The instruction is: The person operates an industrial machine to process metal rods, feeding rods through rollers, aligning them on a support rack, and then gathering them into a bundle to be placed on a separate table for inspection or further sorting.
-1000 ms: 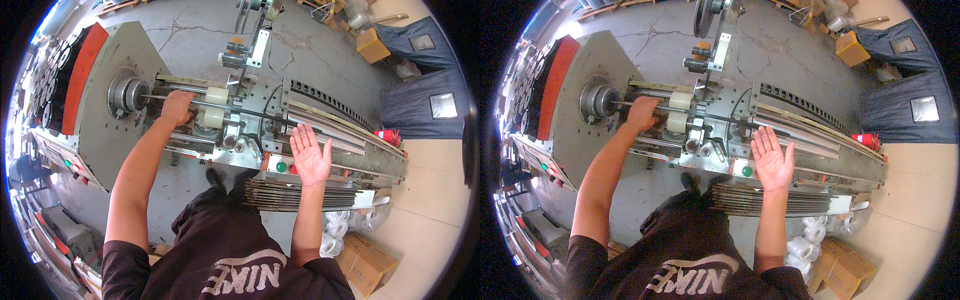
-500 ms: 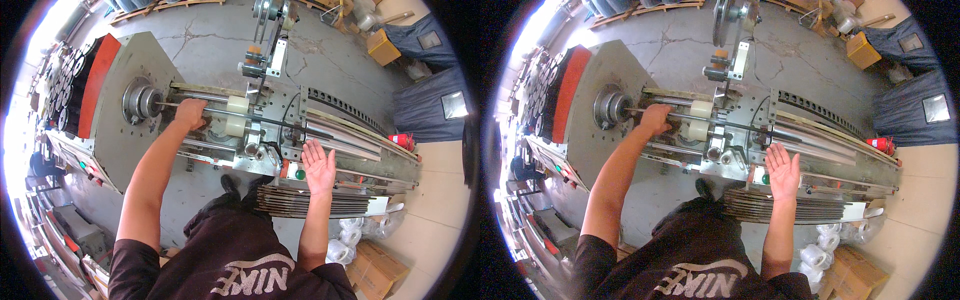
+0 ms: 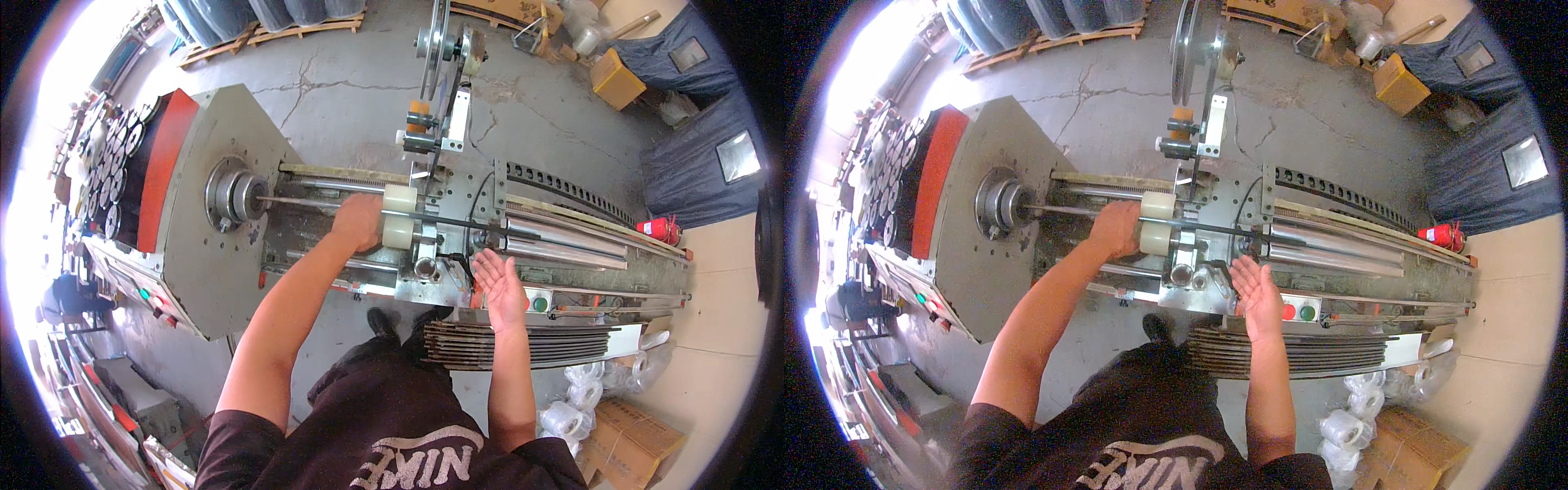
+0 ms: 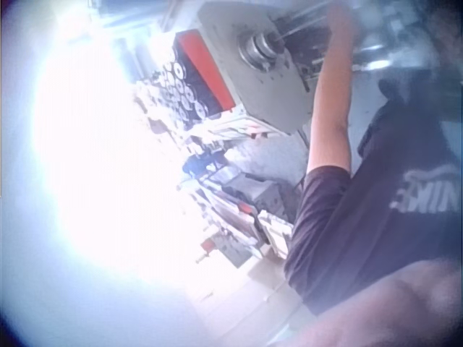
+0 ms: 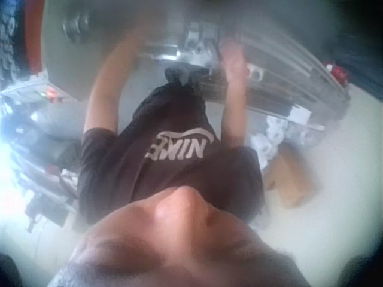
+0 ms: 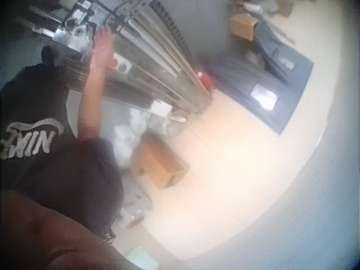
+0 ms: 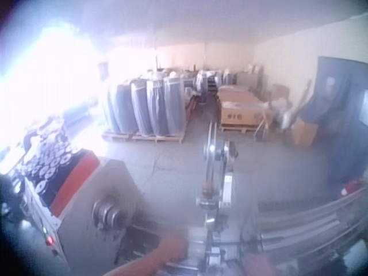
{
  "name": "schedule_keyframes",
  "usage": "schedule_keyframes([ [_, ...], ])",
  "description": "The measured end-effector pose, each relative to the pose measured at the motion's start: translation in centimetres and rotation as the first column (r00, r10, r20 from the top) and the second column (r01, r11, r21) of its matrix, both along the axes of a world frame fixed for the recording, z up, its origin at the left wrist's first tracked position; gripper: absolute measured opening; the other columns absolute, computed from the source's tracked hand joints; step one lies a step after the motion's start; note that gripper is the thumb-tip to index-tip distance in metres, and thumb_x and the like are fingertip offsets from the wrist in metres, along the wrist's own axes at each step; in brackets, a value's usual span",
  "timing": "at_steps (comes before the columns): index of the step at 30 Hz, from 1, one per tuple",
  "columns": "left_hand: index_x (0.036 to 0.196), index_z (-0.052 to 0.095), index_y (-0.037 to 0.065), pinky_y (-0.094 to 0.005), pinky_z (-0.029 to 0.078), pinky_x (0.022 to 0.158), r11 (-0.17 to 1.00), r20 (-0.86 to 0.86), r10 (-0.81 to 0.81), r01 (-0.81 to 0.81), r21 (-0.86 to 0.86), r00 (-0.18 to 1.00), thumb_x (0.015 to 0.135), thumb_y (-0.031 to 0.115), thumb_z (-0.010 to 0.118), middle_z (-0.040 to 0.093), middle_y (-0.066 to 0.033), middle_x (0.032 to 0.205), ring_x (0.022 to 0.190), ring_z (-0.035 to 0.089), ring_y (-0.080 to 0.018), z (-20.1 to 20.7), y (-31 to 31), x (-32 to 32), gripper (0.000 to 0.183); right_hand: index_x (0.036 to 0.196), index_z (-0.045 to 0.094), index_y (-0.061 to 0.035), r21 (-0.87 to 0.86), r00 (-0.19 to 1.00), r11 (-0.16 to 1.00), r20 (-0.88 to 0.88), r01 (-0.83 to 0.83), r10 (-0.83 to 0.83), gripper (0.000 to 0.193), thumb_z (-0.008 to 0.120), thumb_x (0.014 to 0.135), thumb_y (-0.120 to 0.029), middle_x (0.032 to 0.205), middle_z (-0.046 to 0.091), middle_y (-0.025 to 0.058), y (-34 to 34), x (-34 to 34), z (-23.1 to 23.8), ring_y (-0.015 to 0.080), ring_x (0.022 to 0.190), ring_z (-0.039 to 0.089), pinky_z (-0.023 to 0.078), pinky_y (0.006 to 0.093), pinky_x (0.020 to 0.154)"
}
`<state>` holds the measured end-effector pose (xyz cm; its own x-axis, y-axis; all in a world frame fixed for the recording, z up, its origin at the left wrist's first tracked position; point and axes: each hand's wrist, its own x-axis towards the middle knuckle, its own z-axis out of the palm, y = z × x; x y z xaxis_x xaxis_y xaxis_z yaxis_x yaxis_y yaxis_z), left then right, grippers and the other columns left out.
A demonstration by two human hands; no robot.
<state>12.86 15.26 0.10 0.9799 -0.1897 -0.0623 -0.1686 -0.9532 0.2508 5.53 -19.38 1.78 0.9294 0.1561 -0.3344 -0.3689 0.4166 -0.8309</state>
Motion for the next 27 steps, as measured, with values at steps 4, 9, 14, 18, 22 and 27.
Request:
schedule_keyframes([
  [4, 0.127, 0.061, 0.007, -0.0472, 0.051, 0.103, 0.997, 0.063, -0.044, 0.048, -0.068, 0.997, 0.068, 0.018, 0.087, 0.068, -0.0162, 0.123, 0.119, 0.063, -0.0383, -2.3, 4.1, 0.0, 0.065, 0.148, 0.052, 0.0046, -0.266, 0.995, 0.964, 0.102, 0.007, 0.021, 0.063, 0.041, 0.113, -0.046, 0.147, 0.059, 0.0224, 1.7, 0.6, 0.0, 0.0308, 0.137, 0.057, 0.041, 0.0405, 0.117],
  [9, 0.134, 0.062, 0.01, -0.048, 0.049, 0.105, 0.998, -0.078, 0.05, -0.049, 0.026, 0.996, 0.073, 0.027, 0.088, 0.067, -0.0121, 0.131, 0.121, 0.063, -0.0368, -1.4, 9.9, -0.2, 0.068, 0.148, 0.053, 0.0036, -0.705, 0.959, 0.708, 0.224, 0.038, 0.172, 0.061, 0.051, 0.11, -0.044, 0.147, 0.06, 0.0224, 5.1, 1.4, 0.6, 0.0305, 0.139, 0.056, 0.04, 0.0384, 0.116],
  [14, 0.14, 0.06, 0.01, -0.0479, 0.048, 0.109, 0.987, -0.183, 0.153, -0.143, 0.067, 0.971, 0.076, 0.034, 0.088, 0.064, -0.0124, 0.14, 0.126, 0.062, -0.0362, -1.2, 13.3, 0.6, 0.074, 0.146, 0.051, 0.0069, -0.882, 0.751, 0.25, 0.471, 0.399, 0.462, 0.063, 0.063, 0.101, -0.035, 0.151, 0.052, 0.0289, 9.4, 3.6, -2.2, 0.0438, 0.139, 0.051, 0.037, 0.0494, 0.118],
  [18, 0.145, 0.058, 0.013, -0.0469, 0.046, 0.112, 0.973, -0.186, 0.199, -0.171, 0.154, 0.962, 0.078, 0.045, 0.086, 0.063, -0.012, 0.143, 0.13, 0.06, -0.0366, -3.1, 16.1, 0.4, 0.079, 0.152, 0.047, 0.0015, -0.88, 0.718, 0.039, 0.412, 0.474, 0.56, 0.074, 0.065, 0.096, -0.043, 0.159, 0.046, 0.0236, 12.2, 5.0, -3.4, 0.0374, 0.152, 0.037, 0.02, 0.0555, 0.126],
  [22, 0.146, 0.059, 0.018, -0.0473, 0.052, 0.106, 0.964, -0.307, 0.222, -0.161, 0.211, 0.925, 0.079, 0.048, 0.084, 0.061, -0.009, 0.146, 0.128, 0.062, -0.0345, -1.7, 14.0, 1.2, 0.078, 0.153, 0.045, 0.0018, -0.893, 0.755, -0.029, 0.362, 0.449, 0.547, 0.076, 0.064, 0.097, -0.046, 0.161, 0.044, 0.0214, 12.8, 5.2, -3.6, 0.0354, 0.155, 0.032, 0.011, 0.0565, 0.128],
  [27, 0.136, 0.063, 0.019, -0.0487, 0.055, 0.098, 0.997, -0.185, 0.045, -0.032, 0.073, 0.982, 0.076, 0.04, 0.085, 0.07, -0.0107, 0.129, 0.115, 0.068, -0.0361, -2.4, 11.4, 1.7, 0.067, 0.152, 0.047, 0.0033, -0.877, 0.748, -0.041, 0.382, 0.478, 0.543, 0.073, 0.065, 0.099, -0.044, 0.158, 0.047, 0.0218, 12.7, 4.8, -3.2, 0.0364, 0.153, 0.036, 0.012, 0.0594, 0.127],
])
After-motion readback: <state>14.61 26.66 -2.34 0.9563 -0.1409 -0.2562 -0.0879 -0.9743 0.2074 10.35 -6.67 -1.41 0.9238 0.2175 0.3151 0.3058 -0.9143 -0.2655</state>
